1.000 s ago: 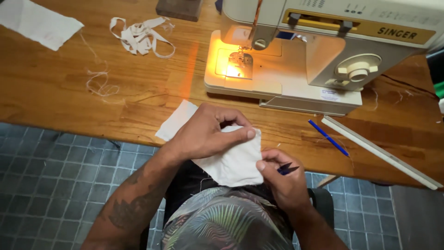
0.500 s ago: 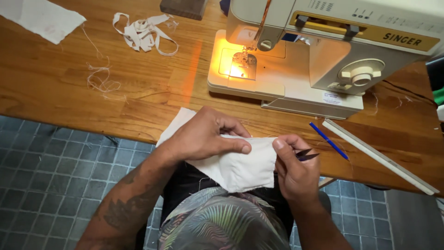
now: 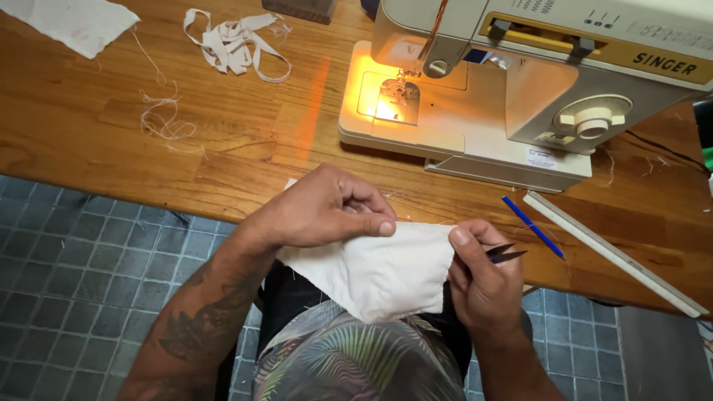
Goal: Trimming threads from a fabric piece and then unrolling and marking a large sheet of material
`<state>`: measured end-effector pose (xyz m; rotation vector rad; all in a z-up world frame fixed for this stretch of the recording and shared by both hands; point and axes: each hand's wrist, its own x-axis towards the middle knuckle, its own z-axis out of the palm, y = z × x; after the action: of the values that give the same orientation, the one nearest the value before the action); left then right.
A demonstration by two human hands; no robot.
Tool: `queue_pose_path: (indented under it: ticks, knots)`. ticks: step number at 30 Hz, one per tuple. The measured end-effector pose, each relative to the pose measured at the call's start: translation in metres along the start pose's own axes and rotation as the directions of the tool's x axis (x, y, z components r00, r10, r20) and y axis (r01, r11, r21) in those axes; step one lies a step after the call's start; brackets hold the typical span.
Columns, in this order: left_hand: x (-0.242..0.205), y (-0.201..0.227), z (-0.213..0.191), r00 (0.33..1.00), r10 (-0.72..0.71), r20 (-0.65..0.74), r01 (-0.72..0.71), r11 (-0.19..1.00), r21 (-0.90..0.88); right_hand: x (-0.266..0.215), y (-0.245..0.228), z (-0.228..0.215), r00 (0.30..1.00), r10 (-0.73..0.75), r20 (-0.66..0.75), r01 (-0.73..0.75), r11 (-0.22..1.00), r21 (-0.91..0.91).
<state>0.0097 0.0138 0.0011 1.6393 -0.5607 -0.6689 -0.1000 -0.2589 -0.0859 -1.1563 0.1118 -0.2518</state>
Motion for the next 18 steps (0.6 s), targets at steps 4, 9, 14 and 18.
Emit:
queue_pose_path:
  ticks: [4,9,14,18]
  knots:
    - [-0.006,0.007,-0.001,1.000,0.017,0.008,-0.017,1.000,-0.003,-0.002,-0.007,0.004,1.000,-0.003,0.020,0.004,1.000,-0.015]
    - [-0.014,0.010,-0.004,0.999,-0.036,0.028,0.034,0.996,0.088,-0.008,-0.014,0.009,0.995,0.100,0.000,-0.100,0.990,0.103]
    - [-0.016,-0.004,-0.018,0.998,-0.055,0.004,0.053,0.984,0.172,-0.003,-0.013,-0.001,0.995,0.090,-0.036,-0.087,0.993,0.081]
    - [-0.021,0.003,-0.031,0.986,-0.162,-0.031,0.162,0.920,0.356,0.001,-0.014,-0.005,0.994,0.063,-0.094,-0.057,0.996,0.067]
